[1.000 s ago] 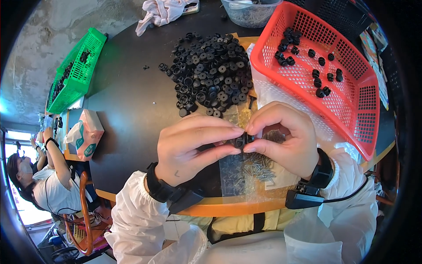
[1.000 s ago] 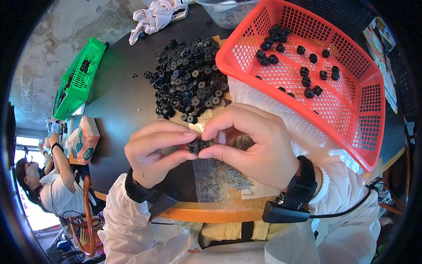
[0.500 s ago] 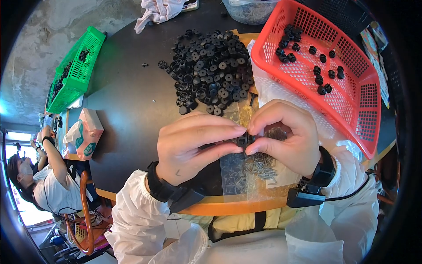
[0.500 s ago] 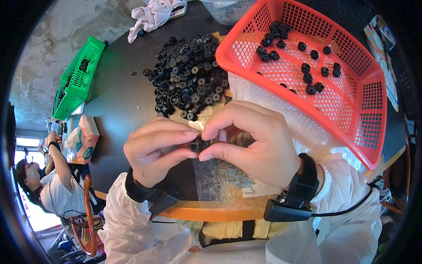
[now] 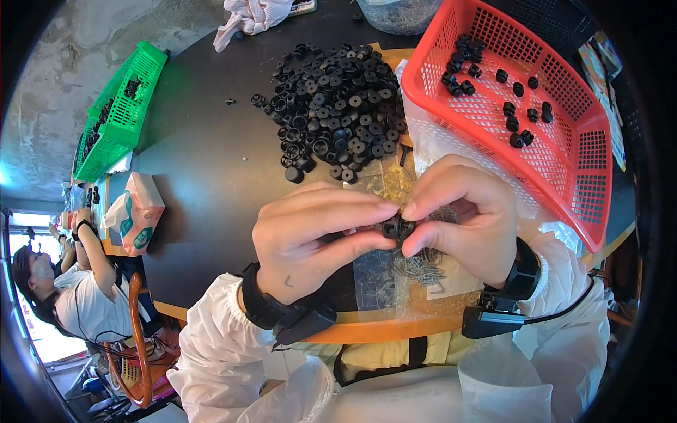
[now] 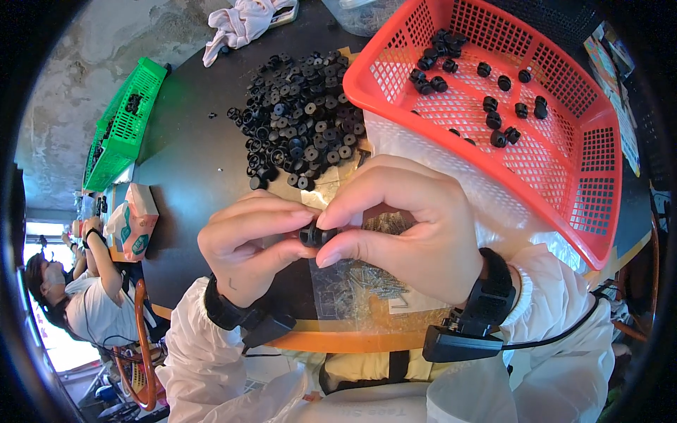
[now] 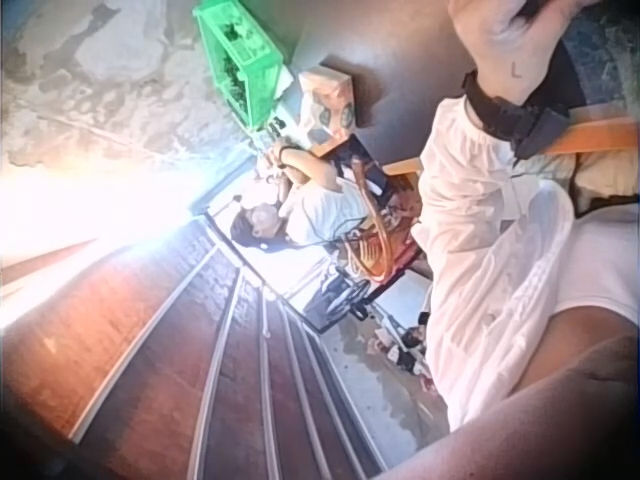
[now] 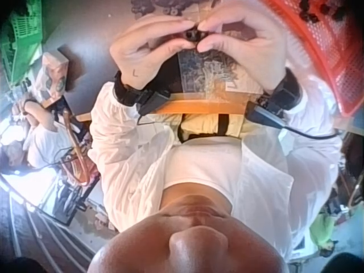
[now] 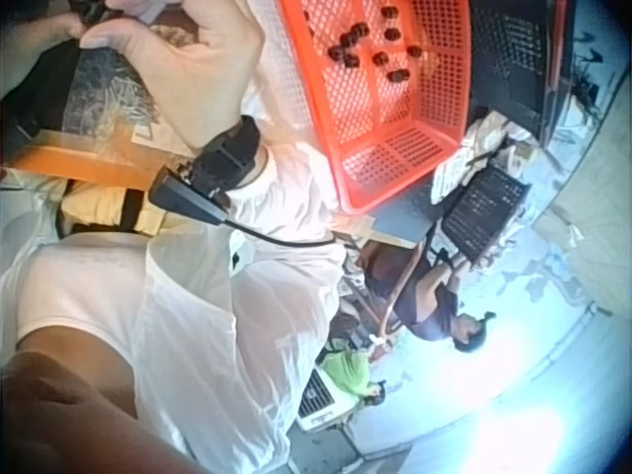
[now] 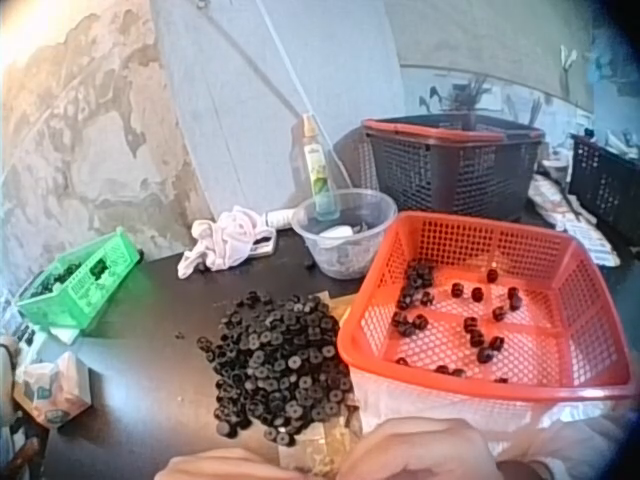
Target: Assembling small black circular components onto metal pins.
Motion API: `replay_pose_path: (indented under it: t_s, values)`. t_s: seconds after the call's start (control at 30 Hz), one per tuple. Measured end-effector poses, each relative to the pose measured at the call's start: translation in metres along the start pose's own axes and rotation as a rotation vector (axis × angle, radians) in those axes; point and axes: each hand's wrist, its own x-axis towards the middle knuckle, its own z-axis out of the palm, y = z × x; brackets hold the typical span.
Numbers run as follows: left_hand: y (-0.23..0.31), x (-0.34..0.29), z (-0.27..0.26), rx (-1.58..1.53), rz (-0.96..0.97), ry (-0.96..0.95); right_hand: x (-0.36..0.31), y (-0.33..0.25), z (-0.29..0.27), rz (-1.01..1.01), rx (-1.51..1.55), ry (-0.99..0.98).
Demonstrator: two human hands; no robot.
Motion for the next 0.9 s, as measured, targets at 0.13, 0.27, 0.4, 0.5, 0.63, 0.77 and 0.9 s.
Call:
replay_pose_path:
  t_s: [0.13, 0.27, 0.4, 0.5, 0.63, 0.77, 0.9]
  values:
    - [0.0001, -0.0004, -0.0002, 0.029, 0.028, -0.005, -0.0016, -0.0013, -0.0016, 0.062, -0.012, 0.005]
    - [-0.0012, -0.0012, -0.0005, 0.047, 0.036, -0.011, -0.0013, -0.0018, -0.0033, 0.071, -0.044, -0.021]
    - [-0.0044, -0.0029, 0.0000, 0.068, 0.080, -0.018, 0.0004, -0.0009, -0.0028, 0.106, -0.015, -0.055]
    - [-0.0047, -0.0036, 0.0026, 0.076, 0.085, 0.023, 0.0036, -0.0029, -0.0004, 0.215, 0.077, -0.080]
    - [-0.0001, -0.0040, 0.0068, 0.165, 0.065, 0.111, 0.0067, 0.0022, -0.0051, 0.142, -0.005, -0.231]
    - [0.0022, -0.0031, 0.0063, 0.212, 0.069, 0.108, 0.0051, 0.0042, -0.0049, 0.129, 0.080, -0.262]
    - [0.0033, -0.0032, 0.0056, 0.299, 0.151, 0.060, 0.0039, 0.0027, -0.0045, 0.251, 0.199, -0.244]
